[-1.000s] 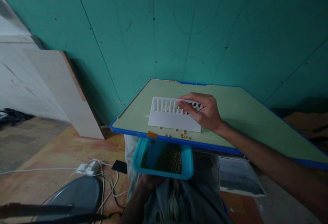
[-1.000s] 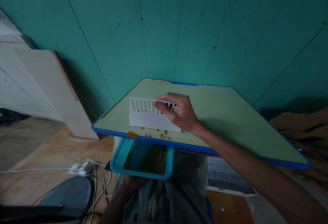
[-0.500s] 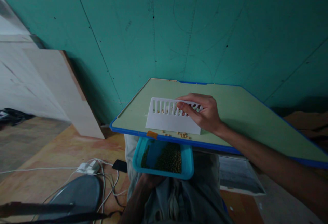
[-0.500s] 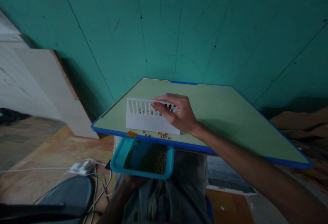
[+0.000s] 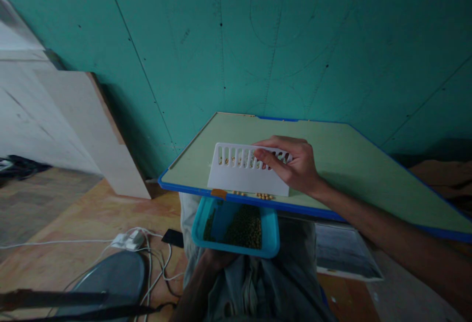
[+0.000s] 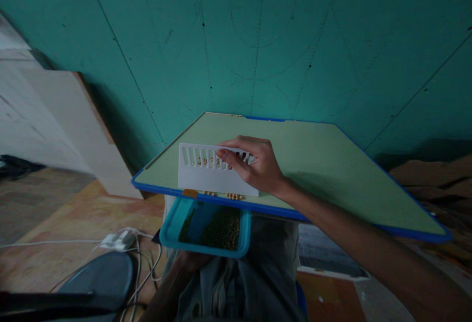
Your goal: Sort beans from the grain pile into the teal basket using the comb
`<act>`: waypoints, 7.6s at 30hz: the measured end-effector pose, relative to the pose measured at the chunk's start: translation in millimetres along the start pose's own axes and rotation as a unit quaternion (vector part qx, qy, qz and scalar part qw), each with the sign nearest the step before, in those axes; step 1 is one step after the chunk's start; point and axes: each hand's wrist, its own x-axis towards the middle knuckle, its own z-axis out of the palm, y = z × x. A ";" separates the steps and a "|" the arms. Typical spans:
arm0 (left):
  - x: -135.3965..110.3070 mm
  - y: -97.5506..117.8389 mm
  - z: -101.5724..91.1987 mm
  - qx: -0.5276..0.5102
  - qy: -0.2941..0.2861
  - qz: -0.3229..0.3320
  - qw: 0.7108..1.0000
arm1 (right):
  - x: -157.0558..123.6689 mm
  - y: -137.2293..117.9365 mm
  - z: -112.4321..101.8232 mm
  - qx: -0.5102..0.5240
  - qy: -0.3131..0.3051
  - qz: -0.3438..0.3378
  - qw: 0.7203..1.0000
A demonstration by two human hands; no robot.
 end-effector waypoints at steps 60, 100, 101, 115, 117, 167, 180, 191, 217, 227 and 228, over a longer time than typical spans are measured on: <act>1.6 -3.7 3.1 -0.044 -0.031 -0.035 0.998 | -2.3 -4.3 5.1 0.004 0.082 0.053 0.995; 1.3 -3.3 0.1 -0.017 -0.023 -0.033 0.999 | -1.7 -1.5 10.8 0.056 0.111 0.136 0.983; 1.3 -3.8 -1.3 -0.019 -0.029 -0.033 0.999 | -1.3 -0.1 11.1 0.071 0.124 0.153 0.978; 1.2 -2.6 7.1 -0.024 -0.025 -0.032 0.999 | 11.8 30.7 -7.7 0.284 0.093 0.386 0.873; 0.6 -1.2 11.7 -0.024 -0.041 -0.029 0.998 | 13.7 35.5 -18.2 0.316 0.046 0.426 0.846; -1.4 3.3 18.5 -0.033 -0.021 -0.024 0.999 | 74.0 12.8 -23.6 0.008 -0.166 0.129 0.977; 0.4 1.1 11.2 -0.034 -0.001 -0.023 0.999 | 72.0 16.0 -25.6 0.049 -0.199 0.140 0.969; 1.0 0.3 6.1 -0.015 0.050 -0.033 0.998 | 72.8 13.9 -29.7 0.080 -0.191 0.155 0.966; 1.5 0.8 6.4 0.010 0.075 -0.040 0.996 | 76.5 14.1 -52.1 0.048 -0.235 0.173 0.955; 0.1 0.9 7.5 -0.013 0.067 -0.040 0.997 | 78.2 17.7 -55.5 0.027 -0.198 0.164 0.966; -0.2 1.4 9.8 -0.010 0.070 -0.038 0.997 | 78.3 18.5 -56.5 0.025 -0.207 0.163 0.964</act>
